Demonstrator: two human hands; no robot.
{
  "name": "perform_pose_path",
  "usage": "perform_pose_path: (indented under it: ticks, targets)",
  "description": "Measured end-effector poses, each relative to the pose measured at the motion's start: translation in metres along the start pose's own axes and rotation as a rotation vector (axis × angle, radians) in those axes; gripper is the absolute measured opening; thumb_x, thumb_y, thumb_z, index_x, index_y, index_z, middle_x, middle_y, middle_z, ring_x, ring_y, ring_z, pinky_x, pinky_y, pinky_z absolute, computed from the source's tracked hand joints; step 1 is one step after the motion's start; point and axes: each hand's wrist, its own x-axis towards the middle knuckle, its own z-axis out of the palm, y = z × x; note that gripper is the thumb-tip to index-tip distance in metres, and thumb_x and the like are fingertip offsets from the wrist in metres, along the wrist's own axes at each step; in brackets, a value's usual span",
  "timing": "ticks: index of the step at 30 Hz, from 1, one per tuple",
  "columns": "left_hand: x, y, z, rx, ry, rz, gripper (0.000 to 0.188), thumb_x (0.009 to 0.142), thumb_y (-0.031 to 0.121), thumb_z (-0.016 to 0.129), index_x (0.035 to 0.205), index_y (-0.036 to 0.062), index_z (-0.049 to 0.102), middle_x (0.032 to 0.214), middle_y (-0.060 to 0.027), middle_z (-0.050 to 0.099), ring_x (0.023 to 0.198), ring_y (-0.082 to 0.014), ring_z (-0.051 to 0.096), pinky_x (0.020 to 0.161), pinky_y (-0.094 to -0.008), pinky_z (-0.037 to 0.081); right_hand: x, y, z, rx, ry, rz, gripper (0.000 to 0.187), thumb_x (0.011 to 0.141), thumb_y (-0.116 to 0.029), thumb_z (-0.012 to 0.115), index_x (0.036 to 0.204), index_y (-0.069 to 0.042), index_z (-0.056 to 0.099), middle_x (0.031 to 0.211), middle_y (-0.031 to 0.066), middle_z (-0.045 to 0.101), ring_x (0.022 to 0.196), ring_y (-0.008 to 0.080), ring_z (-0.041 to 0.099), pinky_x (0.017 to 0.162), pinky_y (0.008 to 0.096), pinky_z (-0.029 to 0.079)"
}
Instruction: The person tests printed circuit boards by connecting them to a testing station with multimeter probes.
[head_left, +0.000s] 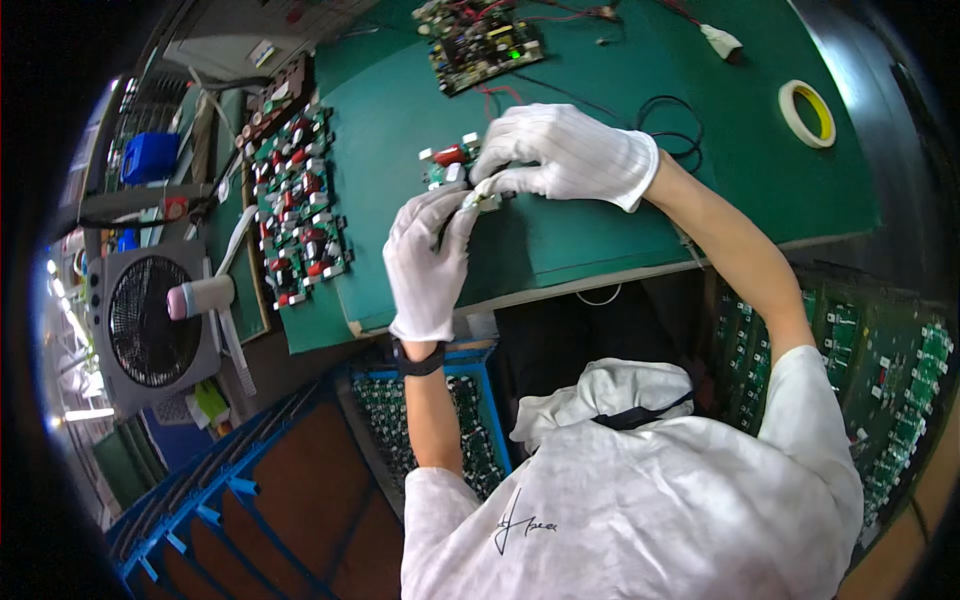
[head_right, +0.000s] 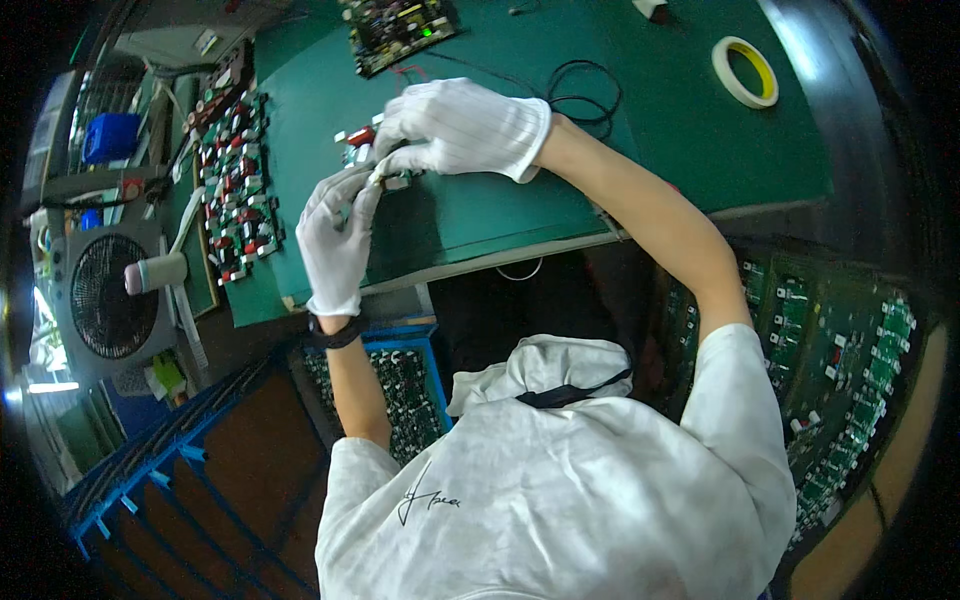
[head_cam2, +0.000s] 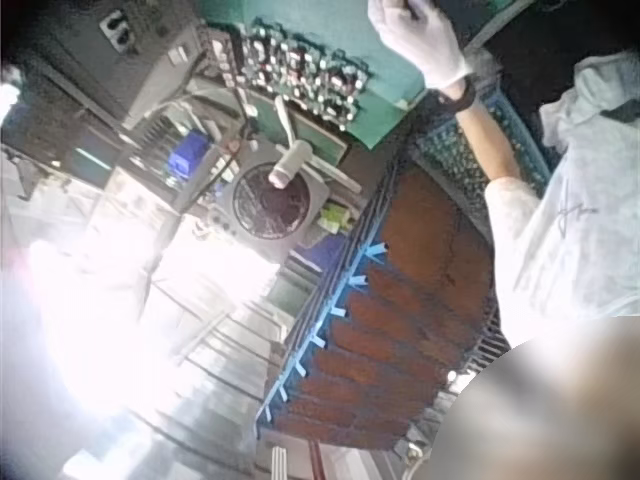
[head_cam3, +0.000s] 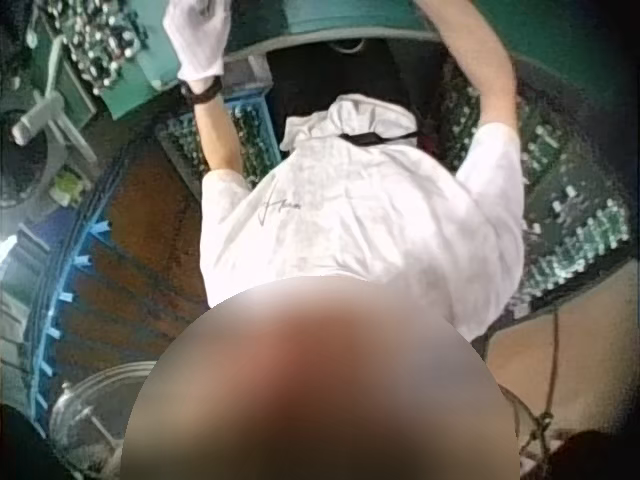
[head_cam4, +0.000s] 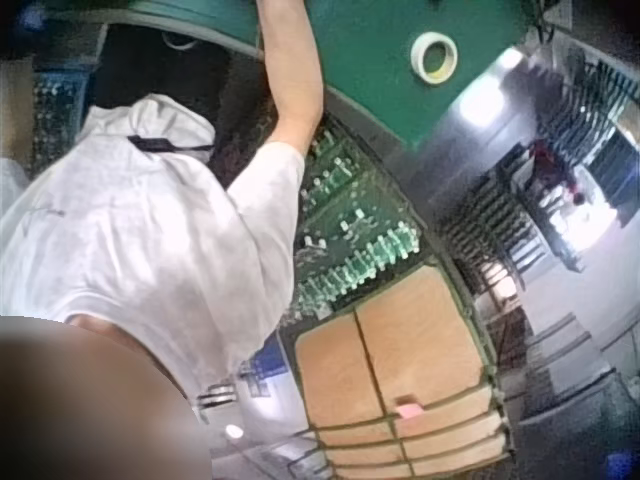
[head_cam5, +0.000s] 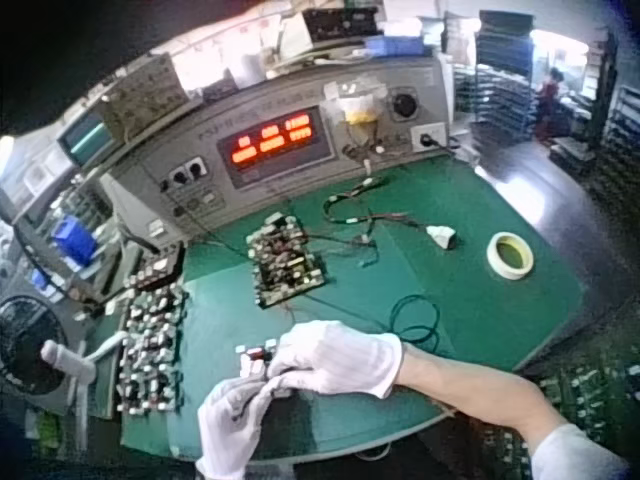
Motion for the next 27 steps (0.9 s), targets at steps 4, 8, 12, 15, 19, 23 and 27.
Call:
perform_pose_path:
  ticks: [4, 8, 12, 15, 19, 23, 27]
  targets:
    - [-0.006, 0.021, -0.023, 0.163, 0.133, 0.095, 0.054, 0.094, 0.017, 0.077, 0.142, 0.0014, 0.059, 0.14, -0.0191, 0.062, 0.128, -0.0329, 0.061, 0.111, -0.0427, 0.047, -0.001, -0.021, -0.049, -0.235, 0.068, -0.032, 0.04, 0.095, -0.035, 0.074, 0.125, -0.008, 0.071, 0.115, 0.0117, 0.072, 0.11, 0.0313, 0.068, 0.096, 0.0412, 0.054]
    - [-0.032, 0.057, -0.007, 0.107, 0.282, 0.168, 0.039, 0.092, 0.007, 0.075, 0.13, 0.004, 0.069, 0.125, -0.0139, 0.07, 0.117, -0.0298, 0.065, 0.103, -0.0427, 0.05, -0.026, -0.044, -0.116, -0.113, 0.12, 0.118, 0.034, 0.097, -0.025, 0.075, 0.123, -0.002, 0.072, 0.114, 0.0116, 0.074, 0.106, 0.0238, 0.071, 0.093, 0.0335, 0.055]
    - [-0.041, 0.096, 0.048, 0.028, -0.1, 0.383, 0.044, 0.079, 0.003, 0.075, 0.122, 0.0144, 0.071, 0.115, -0.0047, 0.069, 0.104, -0.0276, 0.065, 0.09, -0.0419, 0.052, -0.045, -0.08, -0.116, 0.137, 0.176, 0.305, 0.027, 0.1, -0.021, 0.071, 0.118, -0.002, 0.074, 0.108, 0.0107, 0.075, 0.098, 0.0214, 0.071, 0.088, 0.0311, 0.054]
    - [-0.035, 0.098, 0.083, 0.118, -0.184, 0.411, 0.045, 0.085, 0.007, 0.07, 0.129, 0.0173, 0.068, 0.11, -0.0041, 0.065, 0.099, -0.0254, 0.063, 0.085, -0.0404, 0.052, -0.058, -0.106, -0.121, -0.092, 0.171, 0.153, 0.026, 0.096, -0.028, 0.076, 0.109, -0.006, 0.077, 0.104, 0.0092, 0.078, 0.093, 0.024, 0.076, 0.081, 0.0317, 0.059]
    - [-0.01, 0.101, 0.096, 0.266, -0.261, 0.483, 0.043, 0.088, 0.011, 0.066, 0.131, 0.0179, 0.067, 0.101, -0.0053, 0.064, 0.093, -0.0266, 0.063, 0.077, -0.0407, 0.052, -0.08, -0.114, -0.128, -0.08, 0.227, 0.16, 0.022, 0.097, -0.022, 0.074, 0.109, -0.003, 0.076, 0.104, 0.0093, 0.078, 0.091, 0.0234, 0.075, 0.081, 0.0308, 0.058]
    - [-0.006, 0.115, 0.106, 0.279, -0.273, 0.423, 0.036, 0.092, 0.02, 0.068, 0.127, 0.0152, 0.066, 0.09, -0.0068, 0.064, 0.085, -0.028, 0.064, 0.072, -0.0427, 0.053, -0.106, -0.07, -0.125, -0.504, 0.228, 0.267, 0.029, 0.101, -0.034, 0.067, 0.109, -0.007, 0.075, 0.086, 0.0094, 0.075, 0.078, 0.0256, 0.074, 0.07, 0.0366, 0.06]
    - [-0.013, 0.111, 0.098, 0.151, -0.06, 0.227, 0.023, 0.095, 0.02, 0.071, 0.117, 0.0112, 0.069, 0.082, -0.0074, 0.064, 0.077, -0.0284, 0.064, 0.07, -0.0424, 0.052, -0.131, -0.08, -0.106, -0.705, -0.029, 0.587, 0.051, 0.103, -0.054, 0.057, 0.088, -0.007, 0.068, 0.075, 0.0126, 0.07, 0.07, 0.0281, 0.073, 0.061, 0.0374, 0.058]
